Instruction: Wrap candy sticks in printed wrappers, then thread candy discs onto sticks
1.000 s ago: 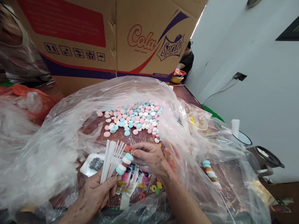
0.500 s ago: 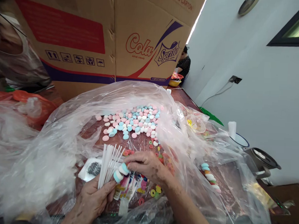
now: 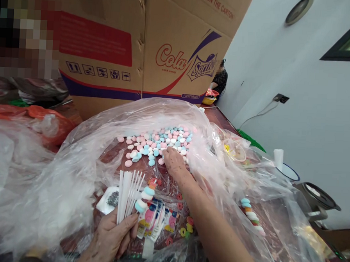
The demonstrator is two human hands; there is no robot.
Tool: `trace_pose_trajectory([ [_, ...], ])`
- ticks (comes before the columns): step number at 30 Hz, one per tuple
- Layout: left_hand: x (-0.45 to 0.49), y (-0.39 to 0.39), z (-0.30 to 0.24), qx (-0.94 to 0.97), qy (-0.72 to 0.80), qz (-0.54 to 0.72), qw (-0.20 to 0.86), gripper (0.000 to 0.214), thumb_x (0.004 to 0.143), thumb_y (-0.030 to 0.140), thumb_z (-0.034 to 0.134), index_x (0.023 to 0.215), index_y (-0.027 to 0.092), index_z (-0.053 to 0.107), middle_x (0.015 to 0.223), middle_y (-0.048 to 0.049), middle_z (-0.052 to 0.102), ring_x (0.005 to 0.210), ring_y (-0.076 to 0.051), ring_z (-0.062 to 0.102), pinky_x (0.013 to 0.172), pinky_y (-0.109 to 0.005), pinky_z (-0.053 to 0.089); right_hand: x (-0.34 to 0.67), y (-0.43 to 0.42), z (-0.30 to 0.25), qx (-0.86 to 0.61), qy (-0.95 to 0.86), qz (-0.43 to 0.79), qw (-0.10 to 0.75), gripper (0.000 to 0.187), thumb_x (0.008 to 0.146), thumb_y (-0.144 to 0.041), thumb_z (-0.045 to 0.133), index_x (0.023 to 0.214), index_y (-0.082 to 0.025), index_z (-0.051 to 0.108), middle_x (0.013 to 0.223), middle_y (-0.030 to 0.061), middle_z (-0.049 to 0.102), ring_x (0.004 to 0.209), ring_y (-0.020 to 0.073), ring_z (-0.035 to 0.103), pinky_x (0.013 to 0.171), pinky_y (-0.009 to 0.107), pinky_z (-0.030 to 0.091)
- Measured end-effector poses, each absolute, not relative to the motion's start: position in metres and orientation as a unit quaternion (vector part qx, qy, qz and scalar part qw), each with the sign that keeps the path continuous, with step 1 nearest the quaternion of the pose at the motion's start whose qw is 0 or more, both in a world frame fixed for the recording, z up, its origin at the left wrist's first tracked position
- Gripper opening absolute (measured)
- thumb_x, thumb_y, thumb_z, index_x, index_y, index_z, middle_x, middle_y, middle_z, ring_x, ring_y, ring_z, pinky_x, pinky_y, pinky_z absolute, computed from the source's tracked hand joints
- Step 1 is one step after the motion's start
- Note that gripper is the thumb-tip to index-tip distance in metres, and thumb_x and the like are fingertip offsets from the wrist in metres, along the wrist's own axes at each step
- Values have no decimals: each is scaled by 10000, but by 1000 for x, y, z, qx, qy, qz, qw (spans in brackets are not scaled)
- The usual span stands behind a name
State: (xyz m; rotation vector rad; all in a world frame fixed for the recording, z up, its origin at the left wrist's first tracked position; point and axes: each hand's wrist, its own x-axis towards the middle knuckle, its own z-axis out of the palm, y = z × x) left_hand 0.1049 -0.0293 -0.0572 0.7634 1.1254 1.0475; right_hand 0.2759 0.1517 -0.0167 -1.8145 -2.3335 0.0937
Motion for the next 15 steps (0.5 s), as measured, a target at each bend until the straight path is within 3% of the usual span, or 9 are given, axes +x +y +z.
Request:
trace_pose_trajectory([
  [8, 106, -29, -52, 329, 504, 459, 653, 306, 755, 449, 691, 702, 184, 549, 445, 79, 526, 255, -19, 287, 304, -150, 159, 283, 145, -24, -583, -807, 34, 89, 215, 875, -125, 507, 1046, -184, 624, 1025, 66, 665, 941, 199, 588, 815, 281, 432],
  [15, 105, -31, -51, 327, 510, 460, 649, 312, 756, 441, 693, 686, 172, 552, 498, 55, 569, 271, -22, 341, 303, -142, 201, 272, 140, -25, -546, -836, 36, 46, 230, 868, -71, 532, 1043, -174, 642, 1047, 120, 688, 1041, 243, 582, 837, 299, 423],
])
